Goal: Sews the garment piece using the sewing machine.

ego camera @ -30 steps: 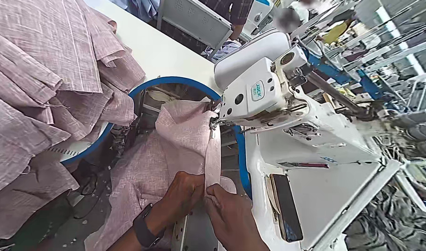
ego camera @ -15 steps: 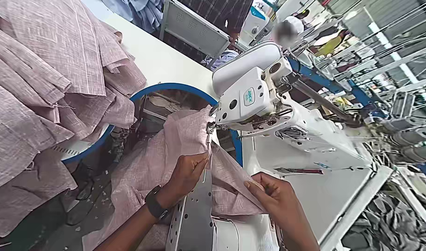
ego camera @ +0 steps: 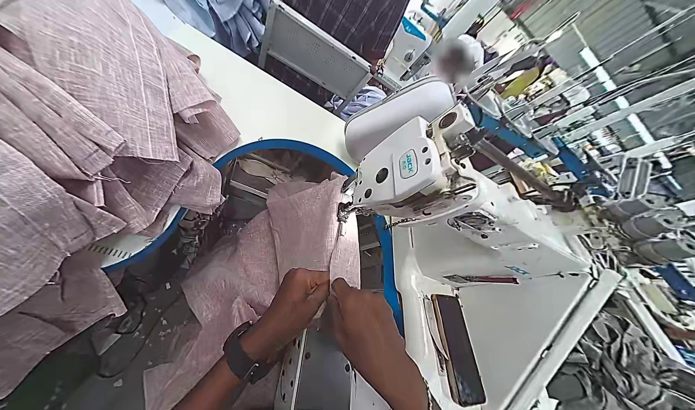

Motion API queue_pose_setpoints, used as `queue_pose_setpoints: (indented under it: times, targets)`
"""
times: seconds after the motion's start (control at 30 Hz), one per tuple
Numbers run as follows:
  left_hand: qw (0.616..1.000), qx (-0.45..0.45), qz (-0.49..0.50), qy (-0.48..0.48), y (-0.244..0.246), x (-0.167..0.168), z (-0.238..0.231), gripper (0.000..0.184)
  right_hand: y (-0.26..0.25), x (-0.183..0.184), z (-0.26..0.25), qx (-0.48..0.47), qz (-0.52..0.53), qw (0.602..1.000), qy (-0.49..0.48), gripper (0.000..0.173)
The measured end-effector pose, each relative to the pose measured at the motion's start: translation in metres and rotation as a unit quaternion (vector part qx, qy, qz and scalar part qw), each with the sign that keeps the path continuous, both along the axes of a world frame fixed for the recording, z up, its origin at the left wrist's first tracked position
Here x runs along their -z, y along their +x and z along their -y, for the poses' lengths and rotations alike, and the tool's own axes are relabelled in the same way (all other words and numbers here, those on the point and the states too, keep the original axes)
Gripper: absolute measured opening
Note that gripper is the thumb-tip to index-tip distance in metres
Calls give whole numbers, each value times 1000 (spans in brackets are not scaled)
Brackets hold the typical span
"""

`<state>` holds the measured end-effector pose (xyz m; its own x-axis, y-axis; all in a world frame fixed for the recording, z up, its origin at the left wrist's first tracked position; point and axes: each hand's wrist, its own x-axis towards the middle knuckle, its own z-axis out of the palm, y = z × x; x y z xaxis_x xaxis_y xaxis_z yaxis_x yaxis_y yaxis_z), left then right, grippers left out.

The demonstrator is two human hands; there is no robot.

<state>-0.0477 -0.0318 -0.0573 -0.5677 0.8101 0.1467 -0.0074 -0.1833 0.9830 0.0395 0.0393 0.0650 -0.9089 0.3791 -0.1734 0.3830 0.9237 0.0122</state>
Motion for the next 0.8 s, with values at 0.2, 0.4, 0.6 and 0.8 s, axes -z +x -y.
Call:
queue_pose_setpoints:
  times: [0.2,0.4,0.6,0.8]
  targets:
    - [999,-51,6,13,-2,-1,-5,28,8,-1,-18,12,42,997,-61,23]
    - [974,-122,-173,-83,-28,11,89,30,61,55,-92,0,222,940,-259,28]
    - [967,-40,-222,-114,37,-40,71,27,78,-31,-74,-207,-2,945,-255,9]
    - [934,-177,-305,-61,64,-16,46,30,60,-22,55,-150,-52,985,73,13]
